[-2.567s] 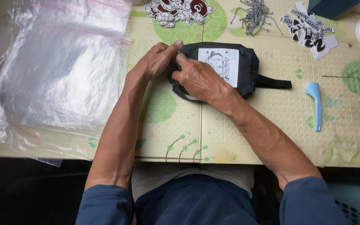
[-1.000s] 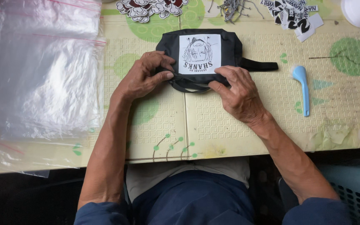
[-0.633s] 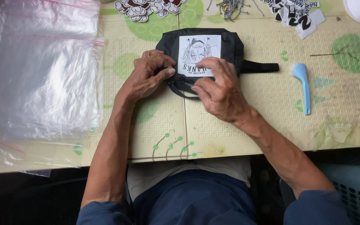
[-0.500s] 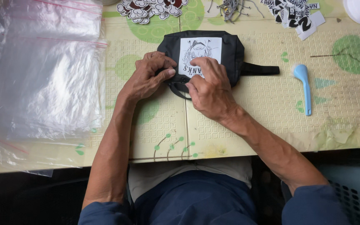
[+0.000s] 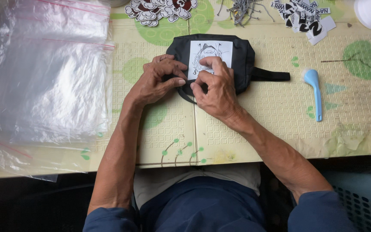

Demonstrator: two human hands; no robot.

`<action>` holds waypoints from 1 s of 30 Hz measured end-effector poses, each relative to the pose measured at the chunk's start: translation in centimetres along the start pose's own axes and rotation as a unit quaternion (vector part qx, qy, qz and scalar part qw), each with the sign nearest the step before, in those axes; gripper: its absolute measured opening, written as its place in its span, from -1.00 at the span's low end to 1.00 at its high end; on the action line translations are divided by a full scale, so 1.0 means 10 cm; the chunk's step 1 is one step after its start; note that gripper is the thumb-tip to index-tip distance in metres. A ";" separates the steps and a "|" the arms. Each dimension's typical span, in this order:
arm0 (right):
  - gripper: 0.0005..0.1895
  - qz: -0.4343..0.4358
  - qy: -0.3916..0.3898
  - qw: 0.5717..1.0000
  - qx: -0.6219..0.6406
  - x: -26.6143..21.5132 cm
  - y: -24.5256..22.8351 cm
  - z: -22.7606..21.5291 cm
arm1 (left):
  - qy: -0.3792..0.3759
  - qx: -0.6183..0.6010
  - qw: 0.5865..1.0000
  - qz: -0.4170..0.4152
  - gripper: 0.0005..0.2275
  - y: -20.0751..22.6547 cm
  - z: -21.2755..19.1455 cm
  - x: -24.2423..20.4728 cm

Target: The person attaches a metal chain and a decorative bear-shaped charm to a small black bag. They then place the bag into a clear plastic zip-lock bag and seal it.

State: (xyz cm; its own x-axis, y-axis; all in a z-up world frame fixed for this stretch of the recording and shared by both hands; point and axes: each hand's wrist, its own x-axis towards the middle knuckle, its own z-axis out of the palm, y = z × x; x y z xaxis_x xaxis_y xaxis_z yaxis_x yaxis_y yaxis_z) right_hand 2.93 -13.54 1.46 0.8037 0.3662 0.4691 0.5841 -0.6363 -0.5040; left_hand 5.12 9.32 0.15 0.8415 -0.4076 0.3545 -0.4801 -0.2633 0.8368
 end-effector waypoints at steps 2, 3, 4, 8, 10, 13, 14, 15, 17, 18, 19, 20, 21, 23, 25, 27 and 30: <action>-0.80 -0.008 -0.008 1.000 -0.010 0.02 -0.04 0.00 | 0.001 0.001 1.000 0.002 -0.87 -0.06 0.02 -0.01; -0.78 -0.016 -0.015 1.000 -0.020 0.03 -0.06 0.01 | 0.003 0.003 1.000 0.005 -0.87 -0.08 0.02 -0.01; -0.78 -0.017 -0.015 1.000 -0.019 0.01 -0.04 -0.03 | 0.003 0.004 1.000 0.004 -0.87 -0.10 0.03 -0.01; -0.76 -0.022 -0.029 0.998 -0.054 -0.06 0.07 -0.14 | 0.005 -0.014 1.000 -0.013 -0.88 -0.12 0.01 -0.02; -0.74 -0.025 -0.032 0.997 -0.072 -0.12 0.13 -0.22 | 0.005 -0.019 1.000 -0.016 -0.89 -0.08 0.00 -0.01; -0.73 -0.028 -0.039 0.995 -0.091 -0.17 0.18 -0.36 | -0.002 -0.020 1.000 -0.017 -0.90 0.00 -0.02 -0.02; -0.75 -0.027 -0.037 0.996 -0.081 -0.18 0.20 -0.41 | -0.003 -0.022 1.000 -0.022 -0.89 0.01 -0.03 -0.02; -0.75 -0.027 -0.035 0.996 -0.071 -0.19 0.23 -0.45 | -0.004 -0.024 0.999 -0.028 -0.89 0.02 -0.04 -0.02; -0.82 -0.032 -0.046 0.998 -0.027 -0.20 0.28 -0.57 | -0.003 -0.013 0.999 -0.035 -0.88 -0.02 -0.05 -0.03; -0.88 -0.039 -0.060 0.997 0.018 -0.22 0.31 -0.64 | 0.000 -0.003 0.999 -0.043 -0.88 -0.04 -0.05 -0.03; -0.88 -0.037 -0.059 0.997 0.016 -0.26 0.41 -0.65 | -0.002 -0.004 0.999 -0.042 -0.88 -0.02 -0.04 -0.04; -0.93 -0.052 -0.053 0.997 0.035 -0.31 0.50 -0.66 | 0.002 0.019 0.999 -0.048 -0.86 0.00 -0.04 -0.03; -0.95 -0.066 -0.046 0.995 0.053 -0.35 0.60 -0.68 | 0.006 0.042 0.998 -0.054 -0.84 0.02 -0.04 -0.03; -0.95 -0.077 -0.035 0.994 0.065 -0.40 0.60 -0.74 | 0.005 0.099 0.994 -0.048 -0.80 0.12 0.04 -0.02; -0.94 -0.086 -0.024 0.993 0.078 -0.43 0.54 -0.77 | 0.003 0.156 0.987 -0.044 -0.76 0.22 0.10 0.01; -0.95 -0.133 -0.007 0.989 0.056 -0.41 0.42 -0.77 | -0.025 0.208 0.977 -0.031 -0.84 0.34 0.16 0.06; -0.92 -0.158 -0.023 0.987 -0.001 -0.39 0.28 -0.66 | -0.075 0.175 0.980 -0.064 -0.68 0.53 0.08 0.17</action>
State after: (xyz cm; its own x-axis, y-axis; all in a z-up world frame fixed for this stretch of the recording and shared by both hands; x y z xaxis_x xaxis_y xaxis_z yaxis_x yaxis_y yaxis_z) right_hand 0.74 -21.24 3.00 0.5851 0.5770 0.5698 0.8066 -0.4866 -0.3356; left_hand 3.80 6.50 4.85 0.8669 -0.4687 0.1696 -0.4510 -0.5929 0.6671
